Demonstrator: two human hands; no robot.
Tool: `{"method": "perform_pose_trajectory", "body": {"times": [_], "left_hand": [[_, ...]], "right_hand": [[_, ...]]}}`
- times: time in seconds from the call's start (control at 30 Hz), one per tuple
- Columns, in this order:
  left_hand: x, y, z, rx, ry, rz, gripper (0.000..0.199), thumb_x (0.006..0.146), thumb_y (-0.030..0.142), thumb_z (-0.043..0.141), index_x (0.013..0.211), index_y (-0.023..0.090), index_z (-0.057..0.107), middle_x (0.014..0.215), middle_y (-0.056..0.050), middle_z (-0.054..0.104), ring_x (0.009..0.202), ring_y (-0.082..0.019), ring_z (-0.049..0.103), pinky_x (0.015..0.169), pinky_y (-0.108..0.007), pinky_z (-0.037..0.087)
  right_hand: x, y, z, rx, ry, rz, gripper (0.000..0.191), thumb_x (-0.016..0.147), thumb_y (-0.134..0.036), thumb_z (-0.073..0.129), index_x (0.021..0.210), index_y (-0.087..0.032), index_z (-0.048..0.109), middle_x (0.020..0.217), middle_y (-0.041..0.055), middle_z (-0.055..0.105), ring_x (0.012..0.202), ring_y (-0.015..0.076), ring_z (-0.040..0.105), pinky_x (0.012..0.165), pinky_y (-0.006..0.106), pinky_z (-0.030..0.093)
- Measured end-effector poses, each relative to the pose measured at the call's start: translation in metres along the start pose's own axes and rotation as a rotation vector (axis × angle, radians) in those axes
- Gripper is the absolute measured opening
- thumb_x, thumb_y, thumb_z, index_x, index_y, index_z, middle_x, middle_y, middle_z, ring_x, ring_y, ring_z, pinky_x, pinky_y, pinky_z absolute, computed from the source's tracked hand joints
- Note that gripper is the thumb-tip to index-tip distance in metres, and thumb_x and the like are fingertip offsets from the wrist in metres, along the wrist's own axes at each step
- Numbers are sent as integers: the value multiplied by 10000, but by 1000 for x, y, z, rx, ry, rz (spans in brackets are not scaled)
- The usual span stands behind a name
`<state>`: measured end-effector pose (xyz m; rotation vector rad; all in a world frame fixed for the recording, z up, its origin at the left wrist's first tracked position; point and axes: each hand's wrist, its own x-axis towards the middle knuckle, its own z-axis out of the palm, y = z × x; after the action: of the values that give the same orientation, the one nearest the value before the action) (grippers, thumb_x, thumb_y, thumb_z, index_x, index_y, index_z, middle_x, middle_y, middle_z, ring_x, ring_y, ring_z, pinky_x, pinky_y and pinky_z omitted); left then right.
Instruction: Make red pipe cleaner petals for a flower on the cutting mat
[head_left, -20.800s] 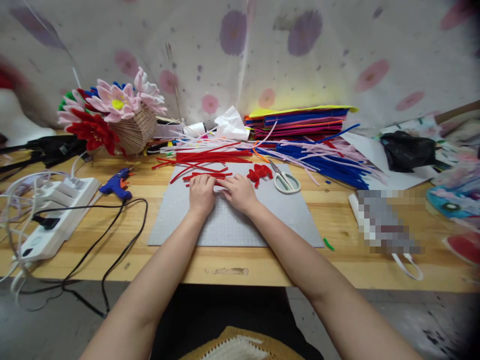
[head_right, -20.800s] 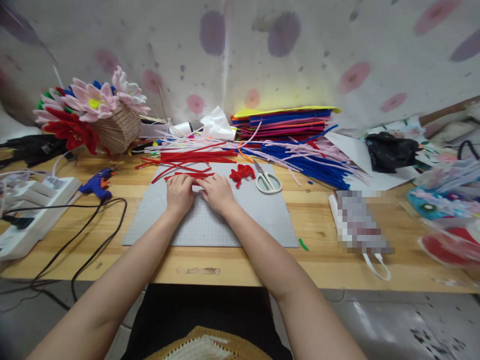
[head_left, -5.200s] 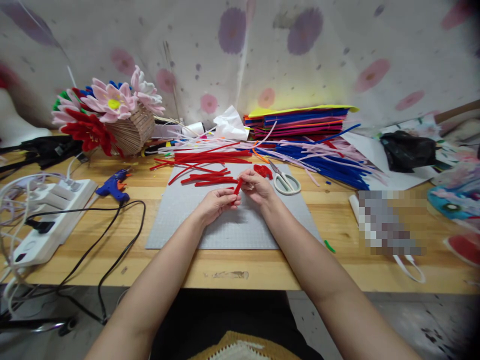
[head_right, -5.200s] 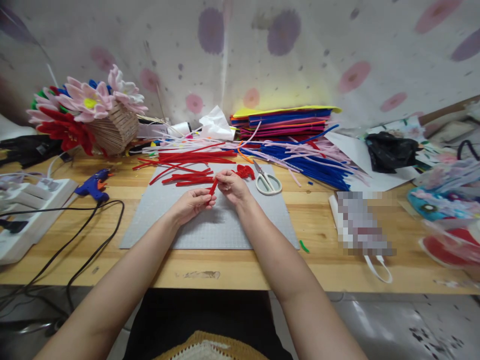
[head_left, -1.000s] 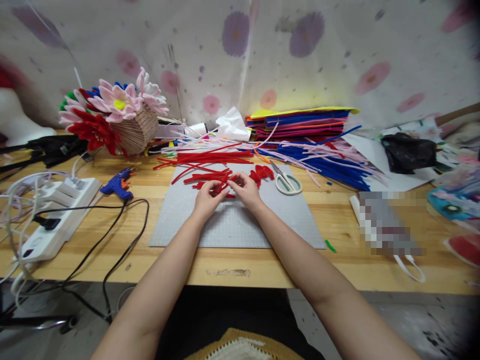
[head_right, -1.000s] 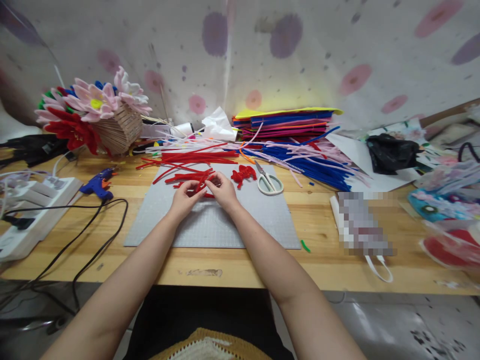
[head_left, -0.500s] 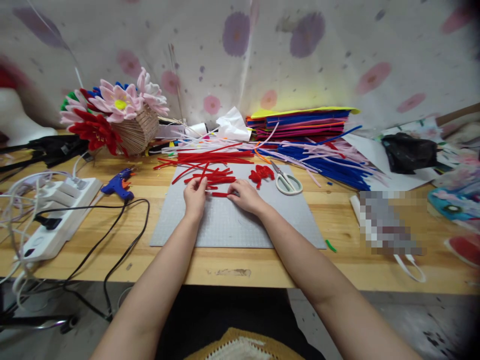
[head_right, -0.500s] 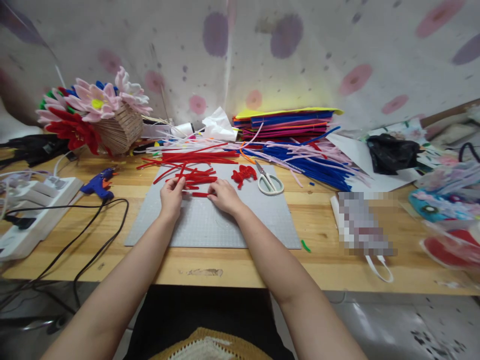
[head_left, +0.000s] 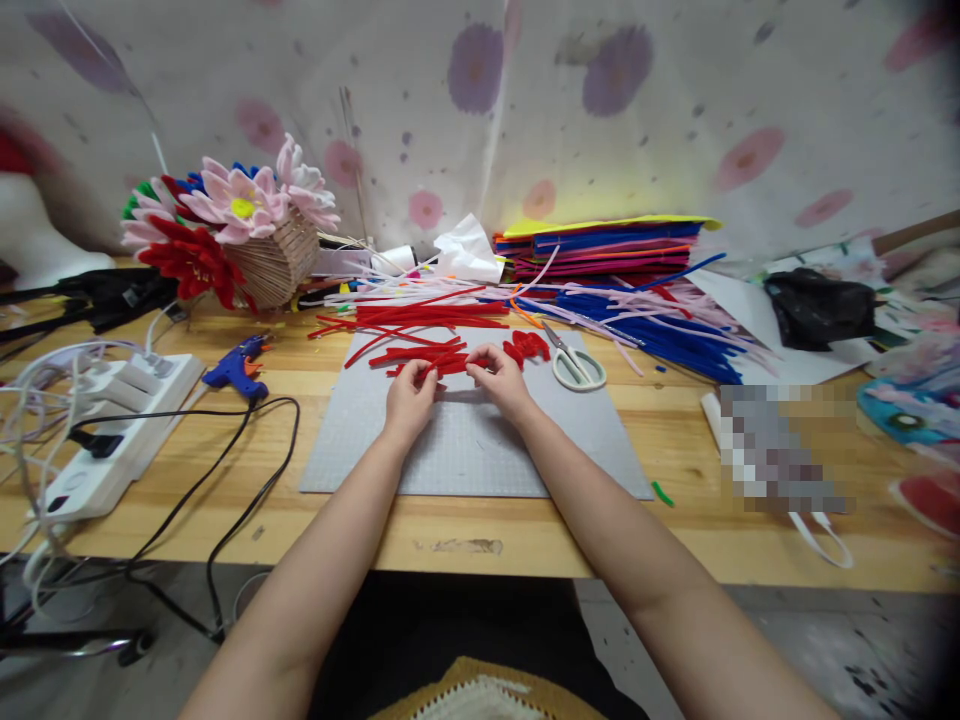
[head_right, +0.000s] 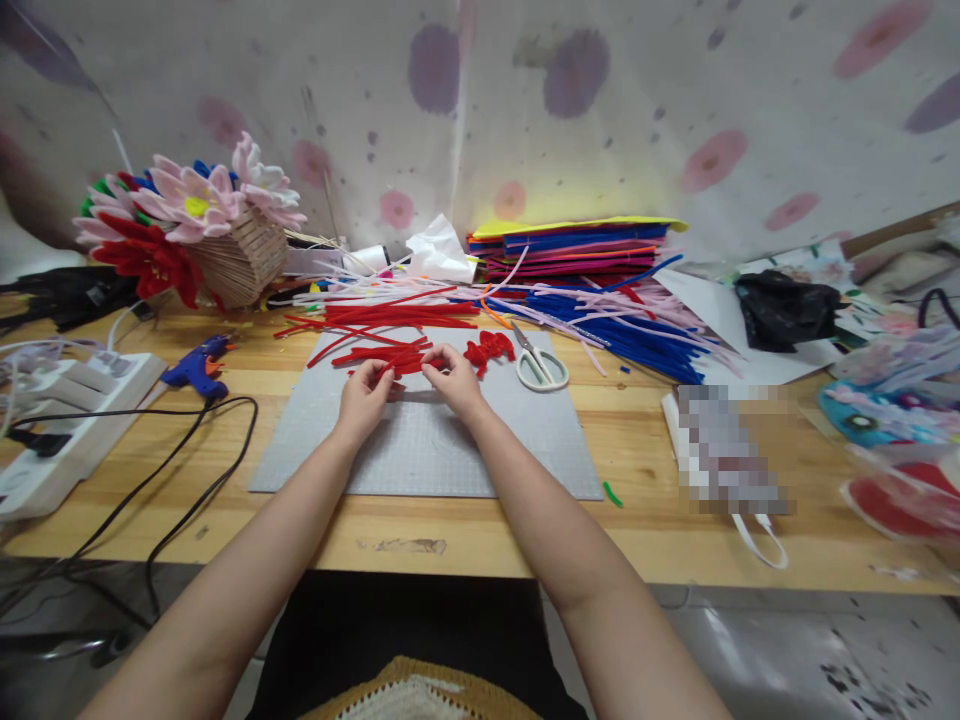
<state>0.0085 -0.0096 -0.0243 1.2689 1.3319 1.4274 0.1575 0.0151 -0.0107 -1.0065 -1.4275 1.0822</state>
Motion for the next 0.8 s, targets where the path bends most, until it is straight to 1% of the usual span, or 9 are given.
{"method": "perform_pose_trajectory", "body": {"times": [0.17,0.33,0.4,0.5,0.6,0.7,0.8], "left_hand": [[-4,0,2,-16,-88,-17,185,711,340,558,791,176,524,697,-1,615,552,-118,599,522,-230,468],[-4,-2,3,82,-161,-9,178,693,340,575,753,174,549,686,-3,623,545,-116,591,526,-224,446],[-4,-3,2,133,-144,0,167,699,333,566,744,173,554,647,1,616,529,-112,581,527,-222,436],[-4,-1,2,171,-76,16,152,718,329,543,732,177,543,604,8,602,506,-108,564,520,-221,426],[-4,1,2,169,-37,33,157,735,333,523,747,177,539,612,4,602,515,-112,569,521,-222,428],[-4,4,2,125,17,31,168,734,339,527,765,174,540,648,-6,613,549,-116,584,534,-222,440],[-2,5,2,28,65,-21,179,726,347,535,767,173,526,708,-20,626,564,-122,596,517,-226,451]], "right_hand": [[0,0,2,34,52,31,140,646,-260,568,741,-174,514,712,-17,502,611,86,453,478,197,408],[-2,-1,6,107,-5,17,217,658,-305,586,823,-198,496,744,-23,503,612,86,489,471,206,462],[-2,-1,9,139,-7,21,274,652,-303,597,879,-215,471,758,-31,512,617,88,525,504,227,492],[-2,0,11,142,8,45,363,643,-293,613,947,-235,423,716,-52,522,592,96,569,570,270,518],[-2,-1,11,115,-4,51,364,650,-288,609,951,-230,413,676,-60,527,578,101,582,600,283,517],[-2,-1,10,118,-23,32,351,643,-288,617,929,-221,424,694,-53,536,610,99,579,612,274,512],[-1,0,10,157,-26,38,369,639,-295,624,932,-220,413,713,-49,547,639,99,593,634,269,507]]}}
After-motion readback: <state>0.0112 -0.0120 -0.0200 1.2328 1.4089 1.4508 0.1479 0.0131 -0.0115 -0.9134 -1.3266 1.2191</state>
